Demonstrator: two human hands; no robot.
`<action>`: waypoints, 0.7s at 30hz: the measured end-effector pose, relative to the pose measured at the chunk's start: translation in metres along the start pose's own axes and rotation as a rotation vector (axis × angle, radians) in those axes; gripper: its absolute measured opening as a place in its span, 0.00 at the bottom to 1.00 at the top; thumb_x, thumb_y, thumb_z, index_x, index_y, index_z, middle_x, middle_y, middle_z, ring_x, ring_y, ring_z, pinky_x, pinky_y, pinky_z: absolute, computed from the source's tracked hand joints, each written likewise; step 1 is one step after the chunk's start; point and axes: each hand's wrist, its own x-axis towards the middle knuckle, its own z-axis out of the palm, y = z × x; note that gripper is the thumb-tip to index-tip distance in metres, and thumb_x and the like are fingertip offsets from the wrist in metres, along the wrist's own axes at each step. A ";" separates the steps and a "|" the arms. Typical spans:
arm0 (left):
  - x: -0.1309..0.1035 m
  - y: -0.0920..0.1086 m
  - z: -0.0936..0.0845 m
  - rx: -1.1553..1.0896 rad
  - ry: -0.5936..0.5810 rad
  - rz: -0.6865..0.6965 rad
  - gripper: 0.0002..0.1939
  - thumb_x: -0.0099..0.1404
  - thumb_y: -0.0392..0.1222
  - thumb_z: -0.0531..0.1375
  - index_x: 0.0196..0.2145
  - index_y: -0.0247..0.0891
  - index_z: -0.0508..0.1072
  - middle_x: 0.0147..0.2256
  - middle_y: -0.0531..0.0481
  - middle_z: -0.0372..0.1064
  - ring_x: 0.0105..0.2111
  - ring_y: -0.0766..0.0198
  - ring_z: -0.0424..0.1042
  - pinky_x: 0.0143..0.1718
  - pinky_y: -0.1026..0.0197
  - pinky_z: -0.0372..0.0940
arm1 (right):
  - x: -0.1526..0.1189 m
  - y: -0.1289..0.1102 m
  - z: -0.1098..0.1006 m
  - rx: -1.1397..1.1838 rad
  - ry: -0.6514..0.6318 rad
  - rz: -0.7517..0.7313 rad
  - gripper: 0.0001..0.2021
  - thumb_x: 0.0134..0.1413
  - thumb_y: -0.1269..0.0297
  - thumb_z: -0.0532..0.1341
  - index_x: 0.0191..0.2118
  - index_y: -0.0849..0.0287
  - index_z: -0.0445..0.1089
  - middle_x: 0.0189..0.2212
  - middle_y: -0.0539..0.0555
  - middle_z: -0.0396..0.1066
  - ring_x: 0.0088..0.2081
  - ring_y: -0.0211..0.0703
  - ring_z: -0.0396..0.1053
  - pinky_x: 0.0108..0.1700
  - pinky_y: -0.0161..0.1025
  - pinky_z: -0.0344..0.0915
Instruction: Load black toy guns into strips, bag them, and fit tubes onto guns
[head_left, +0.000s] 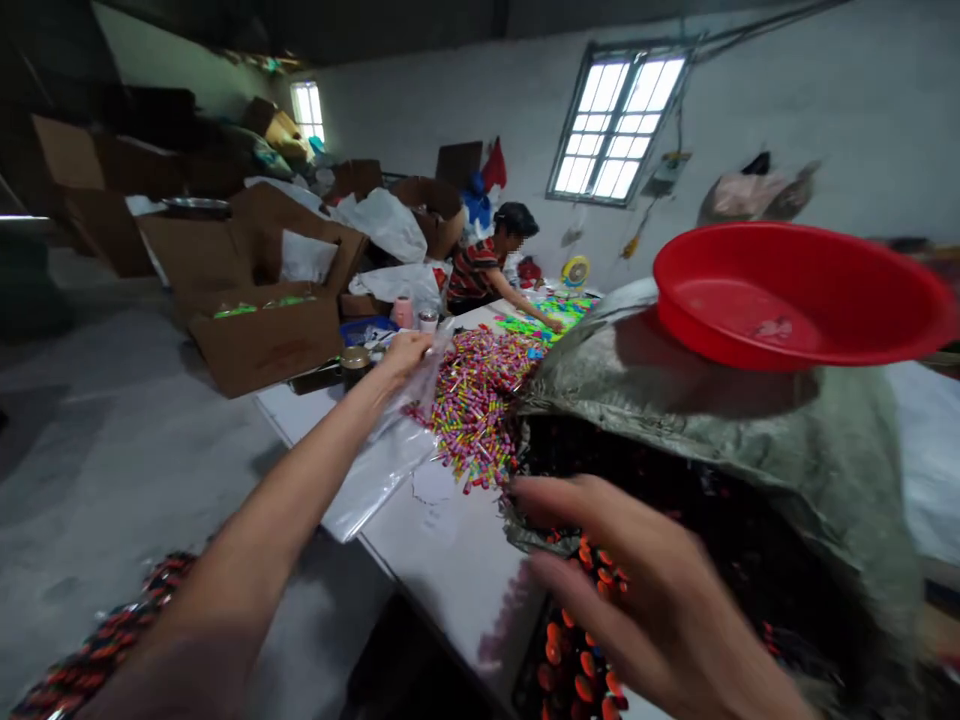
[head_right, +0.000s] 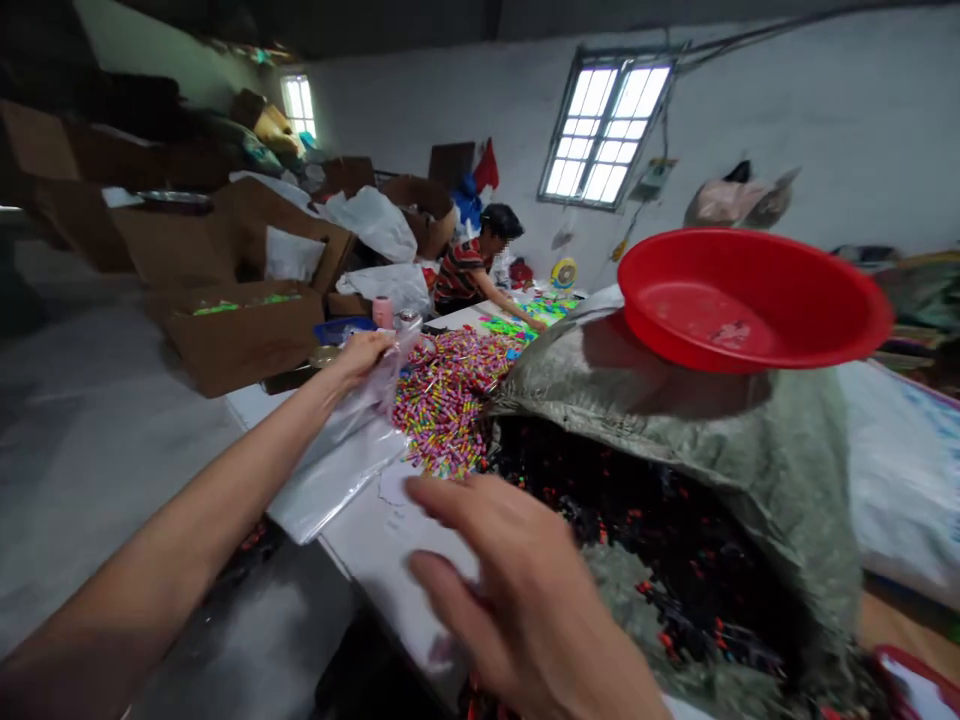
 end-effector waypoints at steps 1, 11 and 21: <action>-0.010 0.010 0.016 -0.039 -0.075 0.026 0.13 0.54 0.44 0.63 0.19 0.36 0.66 0.16 0.57 0.57 0.18 0.71 0.55 0.21 0.66 0.50 | 0.021 -0.003 0.009 0.016 -0.099 0.018 0.20 0.53 0.57 0.62 0.53 0.48 0.69 0.42 0.54 0.74 0.41 0.45 0.72 0.43 0.41 0.71; -0.125 0.017 0.094 -0.279 -0.729 0.191 0.15 0.46 0.50 0.65 0.22 0.35 0.69 0.21 0.56 0.64 0.23 0.70 0.61 0.27 0.66 0.57 | 0.011 0.104 0.021 0.705 0.324 0.652 0.27 0.33 0.51 0.71 0.43 0.56 0.71 0.32 0.52 0.75 0.34 0.40 0.72 0.37 0.37 0.67; -0.142 0.009 0.130 0.150 -0.444 0.350 0.11 0.51 0.48 0.61 0.29 0.37 0.71 0.27 0.51 0.69 0.26 0.64 0.66 0.29 0.62 0.60 | 0.001 0.100 0.007 0.164 0.486 0.498 0.26 0.46 0.42 0.57 0.11 0.56 0.53 0.11 0.44 0.50 0.17 0.31 0.48 0.22 0.34 0.47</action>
